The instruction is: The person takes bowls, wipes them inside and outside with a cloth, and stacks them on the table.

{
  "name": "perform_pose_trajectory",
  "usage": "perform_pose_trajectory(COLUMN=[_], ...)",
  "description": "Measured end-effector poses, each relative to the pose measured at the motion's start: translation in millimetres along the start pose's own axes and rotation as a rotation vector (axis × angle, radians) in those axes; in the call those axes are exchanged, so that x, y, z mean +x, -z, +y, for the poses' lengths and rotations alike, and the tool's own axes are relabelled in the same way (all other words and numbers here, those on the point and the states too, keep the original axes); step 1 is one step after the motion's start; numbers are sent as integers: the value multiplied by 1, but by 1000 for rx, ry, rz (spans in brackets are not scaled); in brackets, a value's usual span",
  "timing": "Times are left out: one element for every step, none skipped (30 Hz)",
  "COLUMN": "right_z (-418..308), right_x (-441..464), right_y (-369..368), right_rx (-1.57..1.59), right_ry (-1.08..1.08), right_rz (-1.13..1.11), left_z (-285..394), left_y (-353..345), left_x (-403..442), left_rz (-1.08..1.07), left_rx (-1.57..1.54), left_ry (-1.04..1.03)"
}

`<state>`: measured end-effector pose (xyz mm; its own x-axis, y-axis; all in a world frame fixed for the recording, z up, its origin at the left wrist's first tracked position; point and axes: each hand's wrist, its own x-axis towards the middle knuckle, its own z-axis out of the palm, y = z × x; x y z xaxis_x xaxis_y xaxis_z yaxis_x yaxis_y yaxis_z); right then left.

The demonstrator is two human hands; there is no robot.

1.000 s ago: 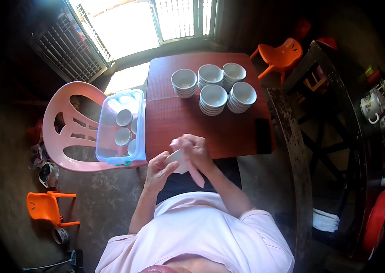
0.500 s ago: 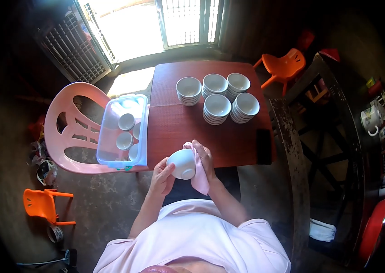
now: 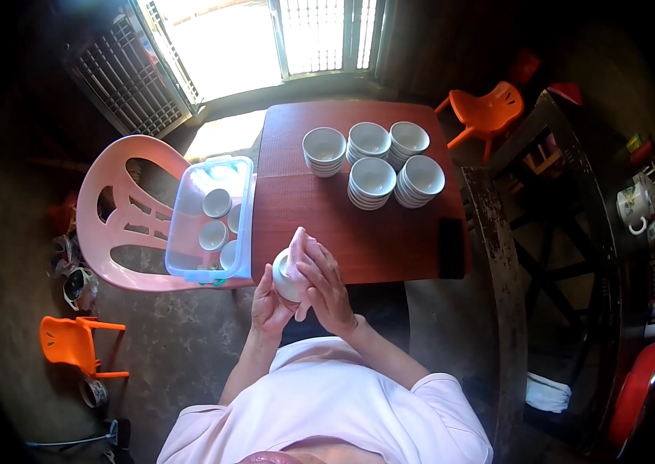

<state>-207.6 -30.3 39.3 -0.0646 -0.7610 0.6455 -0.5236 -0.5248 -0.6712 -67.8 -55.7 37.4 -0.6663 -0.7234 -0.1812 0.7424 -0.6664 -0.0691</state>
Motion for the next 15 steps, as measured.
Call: perform_pose_trajectory(right_z=[-1, 8, 19, 14, -1, -2, -1, 0, -3, 2, 8, 3, 3, 3, -2], right_x=[4, 10, 20, 39, 54, 52, 51, 44, 33, 12, -9, -3, -2, 0, 21], right_y=[4, 10, 20, 35, 46, 46, 46, 39, 30, 15, 1, 4, 12, 20, 30], right_rx=[11, 68, 122, 424, 583, 657, 730, 747, 758, 332, -133, 497, 136, -225, 415], right_ry=[10, 64, 119, -200, -435, -466, -490, -505, -514, -342, -244, -560, -310, -45, -274], right_rz=[4, -114, -233, -394, -515, -488, -464, -250, -38, 59, 205, 253, 121, 88, -117], left_z=[2, 4, 4, 5, 5, 1, -1, -3, -6, -11, -11, -9, -7, -3, -2], left_y=[9, 16, 15, 14, 13, 5, 0, -4, -8, -12, -11, -5, -5, -7, -14], left_x=[0, -1, -1, -1, -1, -1, -3, -4, -4, -1, -1, -1, -2, -4, -7], left_rz=[15, 28, -28, -86, -144, -143, -132, -124, -116, -146, -120, -117, -112, -80, -87], left_rx=[11, 22, 124, 224, 322, 333, 399, 465, 529, 590, 732, 912, 1092, 1068, 988], left_ry=[19, 42, 79, 115, 149, 147, 89, 28, -35, -135, -163, -150, -133, -67, -44])
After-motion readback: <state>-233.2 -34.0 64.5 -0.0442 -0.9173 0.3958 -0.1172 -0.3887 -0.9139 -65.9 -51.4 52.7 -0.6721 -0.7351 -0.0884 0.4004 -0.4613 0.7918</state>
